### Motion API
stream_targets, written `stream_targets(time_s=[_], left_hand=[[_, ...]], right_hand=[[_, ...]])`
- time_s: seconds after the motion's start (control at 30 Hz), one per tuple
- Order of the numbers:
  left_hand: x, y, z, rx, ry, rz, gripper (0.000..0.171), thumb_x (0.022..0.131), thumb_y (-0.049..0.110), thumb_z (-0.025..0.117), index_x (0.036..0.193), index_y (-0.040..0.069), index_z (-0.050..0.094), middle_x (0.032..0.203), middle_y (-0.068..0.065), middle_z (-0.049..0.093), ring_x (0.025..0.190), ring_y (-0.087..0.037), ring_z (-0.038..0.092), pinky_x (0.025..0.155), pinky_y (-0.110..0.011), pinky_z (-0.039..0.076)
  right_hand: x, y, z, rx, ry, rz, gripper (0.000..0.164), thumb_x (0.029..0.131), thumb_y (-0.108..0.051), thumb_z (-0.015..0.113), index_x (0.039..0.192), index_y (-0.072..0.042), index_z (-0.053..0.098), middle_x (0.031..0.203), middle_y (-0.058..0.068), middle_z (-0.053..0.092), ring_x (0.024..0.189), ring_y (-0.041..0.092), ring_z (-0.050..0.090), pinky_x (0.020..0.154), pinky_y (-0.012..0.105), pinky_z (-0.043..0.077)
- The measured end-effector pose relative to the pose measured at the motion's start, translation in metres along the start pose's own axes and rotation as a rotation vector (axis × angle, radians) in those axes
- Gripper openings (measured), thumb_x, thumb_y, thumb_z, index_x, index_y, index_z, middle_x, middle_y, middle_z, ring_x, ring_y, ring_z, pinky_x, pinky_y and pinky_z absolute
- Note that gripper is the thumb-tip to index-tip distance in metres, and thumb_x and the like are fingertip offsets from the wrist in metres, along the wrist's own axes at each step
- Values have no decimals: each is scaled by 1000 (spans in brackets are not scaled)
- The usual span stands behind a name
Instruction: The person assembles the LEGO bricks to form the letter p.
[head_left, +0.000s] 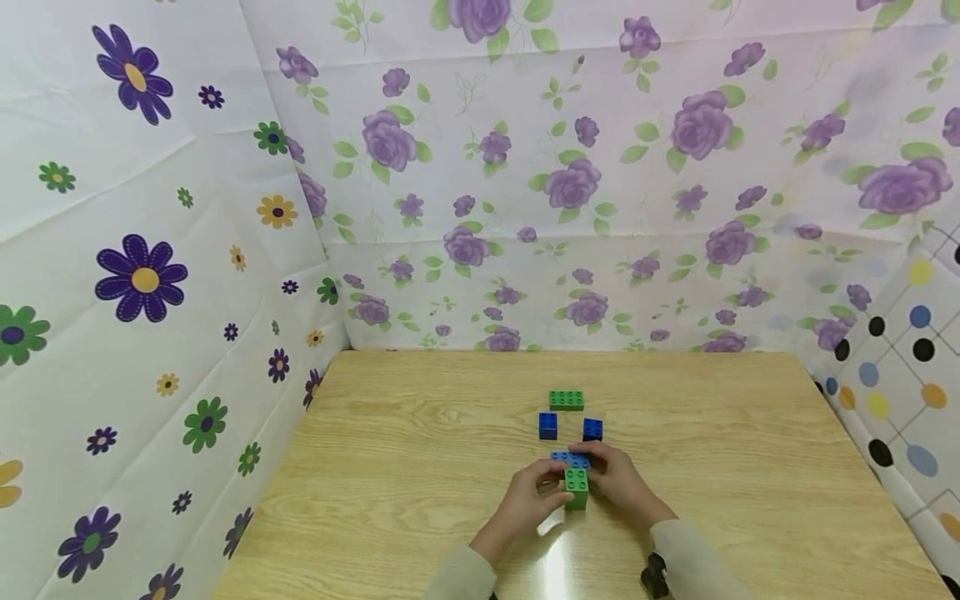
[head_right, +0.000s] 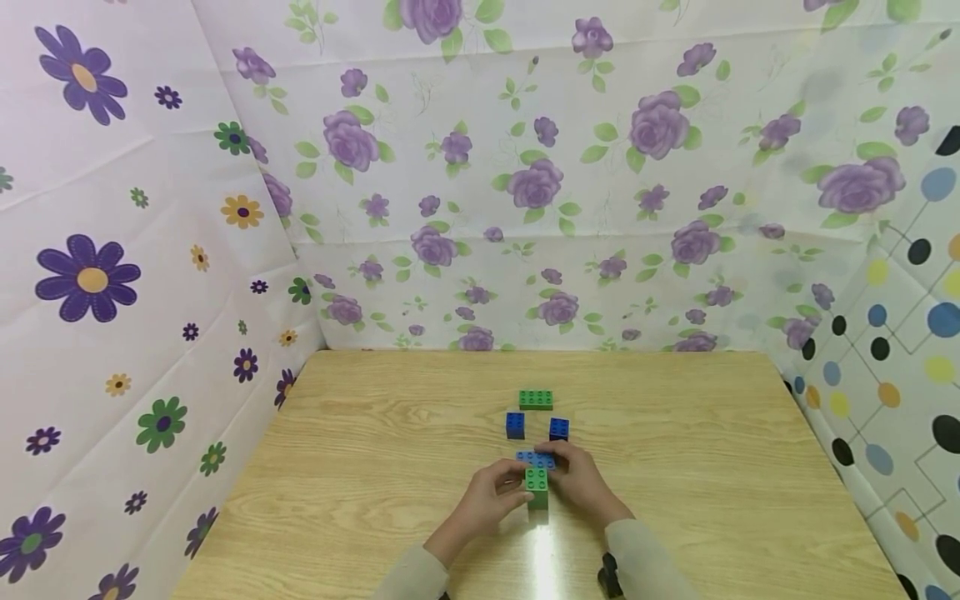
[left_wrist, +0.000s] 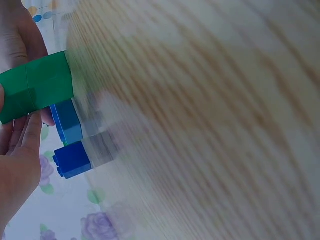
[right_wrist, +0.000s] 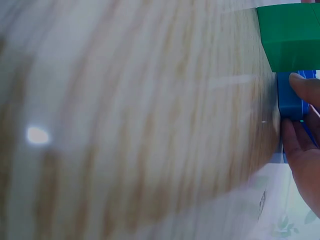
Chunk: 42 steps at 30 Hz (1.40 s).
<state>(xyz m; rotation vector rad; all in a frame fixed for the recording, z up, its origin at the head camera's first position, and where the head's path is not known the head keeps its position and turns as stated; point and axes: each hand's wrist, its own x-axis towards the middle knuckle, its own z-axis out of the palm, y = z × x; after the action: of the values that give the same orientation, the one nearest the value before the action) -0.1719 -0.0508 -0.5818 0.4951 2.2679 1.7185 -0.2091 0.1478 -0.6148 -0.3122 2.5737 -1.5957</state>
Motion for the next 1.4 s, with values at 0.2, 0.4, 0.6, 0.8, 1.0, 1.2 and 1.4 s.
stream_targets(time_s=[0.2, 0.4, 0.6, 0.8, 1.0, 1.2, 1.4], left_hand=[[0, -1, 0, -6, -2, 3, 33, 88, 7, 70, 120, 12, 62, 121, 0, 61, 113, -17, 59, 94, -22, 51], [0, 0, 0, -15, -1, 12, 34, 88, 7, 70, 121, 11, 62, 122, -2, 61, 114, -17, 59, 95, -23, 50], [-1, 4, 0, -20, 4, 11, 33, 88, 6, 70, 120, 8, 62, 120, -2, 61, 113, -17, 59, 96, -23, 50], [-1, 3, 0, -20, 4, 8, 32, 88, 7, 70, 120, 9, 62, 119, -2, 62, 113, -16, 59, 95, -23, 50], [-1, 1, 0, -14, 7, 4, 32, 88, 7, 70, 119, 9, 62, 118, -1, 62, 112, -16, 59, 96, -25, 50], [0, 1, 0, -9, 8, 8, 32, 88, 7, 70, 118, 8, 62, 117, -1, 62, 111, -16, 60, 96, -26, 51], [-1, 0, 0, -10, 4, 18, 34, 88, 7, 70, 121, 6, 61, 118, -2, 62, 111, -17, 60, 97, -27, 50]], right_hand=[[-2, 1, -1, -19, 20, -9, 42, 84, 13, 65, 116, -14, 68, 119, 4, 63, 115, 28, 57, 95, 43, 52], [-6, 0, -5, -43, 24, -43, 38, 84, 7, 68, 118, -11, 67, 120, 6, 63, 112, 27, 59, 91, 37, 55], [-11, -1, -11, -45, 6, -55, 36, 85, 3, 69, 117, -16, 68, 120, 3, 62, 114, 26, 58, 92, 35, 54], [-13, -2, -20, -45, 0, -79, 37, 86, 0, 70, 115, -22, 68, 120, -1, 61, 116, 25, 57, 94, 35, 53], [-13, -4, -27, -51, 6, -127, 33, 87, -2, 69, 113, -23, 69, 119, -2, 63, 113, 24, 58, 94, 40, 53], [-13, -6, -33, -61, 25, -187, 32, 87, -1, 69, 112, -22, 70, 119, 2, 63, 111, 26, 59, 91, 43, 54], [-13, -9, -41, -75, 33, -253, 28, 89, -9, 68, 114, -19, 69, 122, 7, 62, 112, 32, 58, 89, 47, 55]])
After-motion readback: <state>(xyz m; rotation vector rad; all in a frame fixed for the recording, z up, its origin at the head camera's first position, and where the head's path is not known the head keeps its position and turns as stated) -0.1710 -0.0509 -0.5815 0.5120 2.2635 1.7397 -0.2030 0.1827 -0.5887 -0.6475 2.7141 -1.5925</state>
